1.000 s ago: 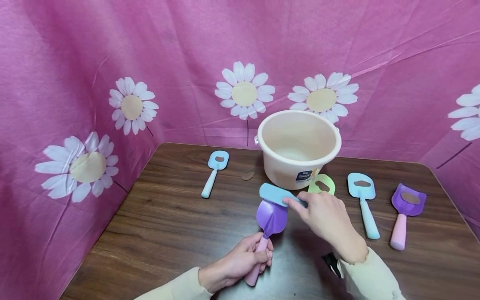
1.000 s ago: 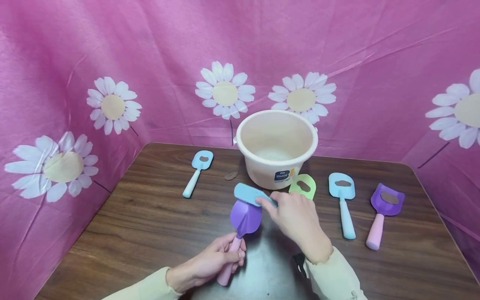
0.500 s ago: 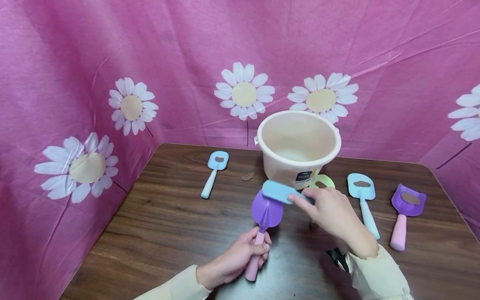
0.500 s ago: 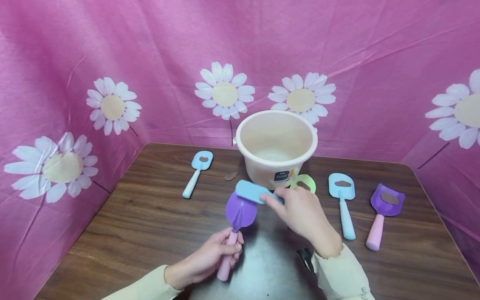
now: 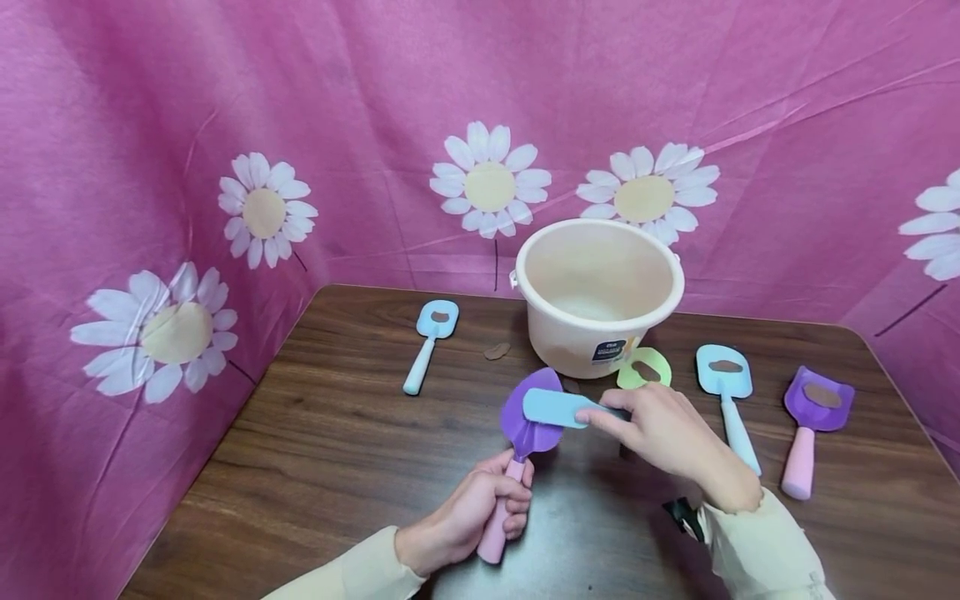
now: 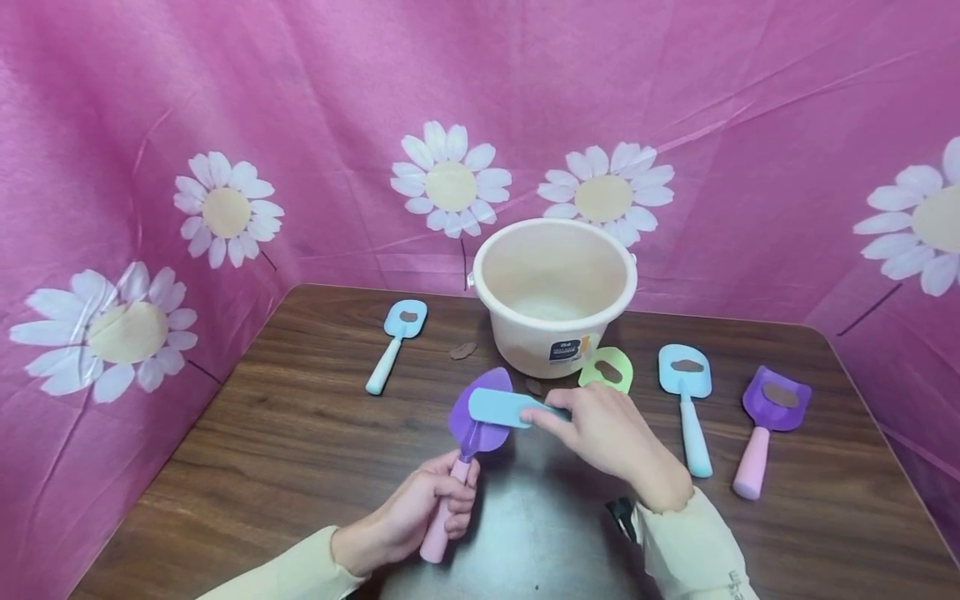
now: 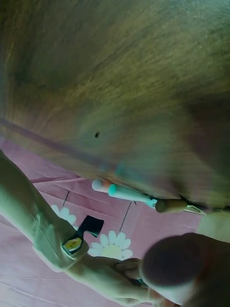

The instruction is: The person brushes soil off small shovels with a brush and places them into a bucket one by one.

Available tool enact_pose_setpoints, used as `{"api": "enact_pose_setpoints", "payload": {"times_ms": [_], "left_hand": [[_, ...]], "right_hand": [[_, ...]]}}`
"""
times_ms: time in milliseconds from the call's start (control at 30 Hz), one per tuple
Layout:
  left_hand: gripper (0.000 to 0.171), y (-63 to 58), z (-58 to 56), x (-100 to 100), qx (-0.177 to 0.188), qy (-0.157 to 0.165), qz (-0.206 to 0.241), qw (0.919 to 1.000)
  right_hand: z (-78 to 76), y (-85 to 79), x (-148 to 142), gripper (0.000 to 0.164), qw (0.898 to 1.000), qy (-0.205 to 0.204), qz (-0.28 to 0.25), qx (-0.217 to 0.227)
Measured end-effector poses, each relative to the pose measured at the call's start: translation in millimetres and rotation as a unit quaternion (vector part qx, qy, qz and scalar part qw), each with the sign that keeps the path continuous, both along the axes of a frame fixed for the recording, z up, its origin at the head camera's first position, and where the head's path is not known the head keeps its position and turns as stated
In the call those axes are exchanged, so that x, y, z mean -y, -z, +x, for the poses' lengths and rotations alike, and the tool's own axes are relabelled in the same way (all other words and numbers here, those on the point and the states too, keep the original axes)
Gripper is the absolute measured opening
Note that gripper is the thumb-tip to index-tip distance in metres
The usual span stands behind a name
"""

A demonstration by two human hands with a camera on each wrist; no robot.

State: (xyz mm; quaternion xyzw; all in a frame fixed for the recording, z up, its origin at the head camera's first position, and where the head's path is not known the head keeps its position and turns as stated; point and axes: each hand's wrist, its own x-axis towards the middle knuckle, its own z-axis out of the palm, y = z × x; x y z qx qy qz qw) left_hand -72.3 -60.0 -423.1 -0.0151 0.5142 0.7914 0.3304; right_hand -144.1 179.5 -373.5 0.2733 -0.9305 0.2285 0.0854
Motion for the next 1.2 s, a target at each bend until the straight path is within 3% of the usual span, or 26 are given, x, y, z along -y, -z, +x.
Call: {"api": "enact_pose_setpoints", "payload": {"times_ms": [200, 367, 467, 633, 767, 967, 1200], "left_hand": [[0.020, 2.3, 3.5, -3, 0.004, -0.001, -0.002, 1.0000], [0.018, 1.9, 4.8, -6, -0.013, 0.011, -0.021, 0.9996], [0.016, 0.1, 4.9, -6, -0.032, 0.023, -0.035, 0.9986], [0.021, -3.1, 4.9, -6, -0.045, 0.038, -0.035, 0.9976], [0.027, -3.8, 4.9, -5, -0.045, 0.037, -0.027, 0.9980], [0.032, -3.0, 5.8, -5, -0.052, 0.029, -0.036, 0.9976], [0.042, 0.7, 7.1, -5, -0.074, 0.029, -0.050, 0.9956]], "right_hand": [[-8.8, 2.0, -3, 0.046, 0.995, 0.091, 0.020, 0.025], [-9.6, 2.6, -2, 0.049, 0.992, 0.125, 0.029, 0.019], [-4.9, -0.4, 3, 0.047, 0.994, 0.104, 0.020, -0.003], [9.9, -7.0, 19, 0.043, 0.998, 0.005, 0.023, -0.053], [19.9, -10.7, 27, 0.041, 0.997, -0.035, 0.046, -0.055], [23.2, -10.7, 28, 0.044, 0.997, -0.009, 0.055, -0.047], [12.5, -8.0, 19, 0.048, 0.997, 0.055, 0.044, -0.008]]}}
